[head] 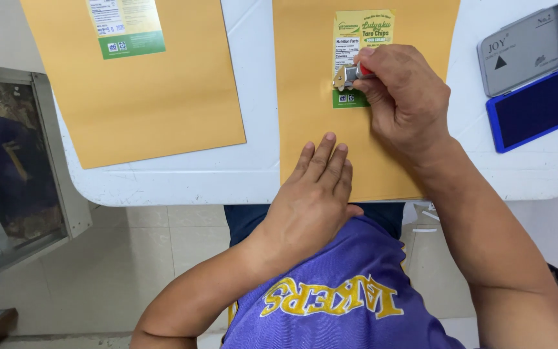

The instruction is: Stamping labels and envelopes using a hand stamp and ink pad

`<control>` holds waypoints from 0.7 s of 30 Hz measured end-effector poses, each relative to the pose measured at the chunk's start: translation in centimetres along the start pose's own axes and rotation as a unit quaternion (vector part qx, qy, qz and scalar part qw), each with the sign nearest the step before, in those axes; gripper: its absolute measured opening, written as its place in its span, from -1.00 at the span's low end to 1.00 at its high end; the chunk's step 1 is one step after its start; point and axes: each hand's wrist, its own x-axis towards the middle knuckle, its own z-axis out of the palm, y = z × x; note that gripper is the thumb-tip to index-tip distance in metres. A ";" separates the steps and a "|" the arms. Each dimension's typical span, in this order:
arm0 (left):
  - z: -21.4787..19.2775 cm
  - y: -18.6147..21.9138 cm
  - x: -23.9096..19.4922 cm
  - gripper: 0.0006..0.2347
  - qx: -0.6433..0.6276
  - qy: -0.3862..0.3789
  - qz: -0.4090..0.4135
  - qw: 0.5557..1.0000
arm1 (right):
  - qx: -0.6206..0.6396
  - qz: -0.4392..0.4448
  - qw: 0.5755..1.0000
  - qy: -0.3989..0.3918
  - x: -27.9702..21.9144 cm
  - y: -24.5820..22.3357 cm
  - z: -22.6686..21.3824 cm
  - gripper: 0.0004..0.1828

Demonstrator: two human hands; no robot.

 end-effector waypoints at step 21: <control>2.4 0.0 0.0 -0.44 0.055 -0.029 -0.005 0.998 | 0.110 0.158 0.957 0.217 -3.3 -0.4 -7.0 -0.63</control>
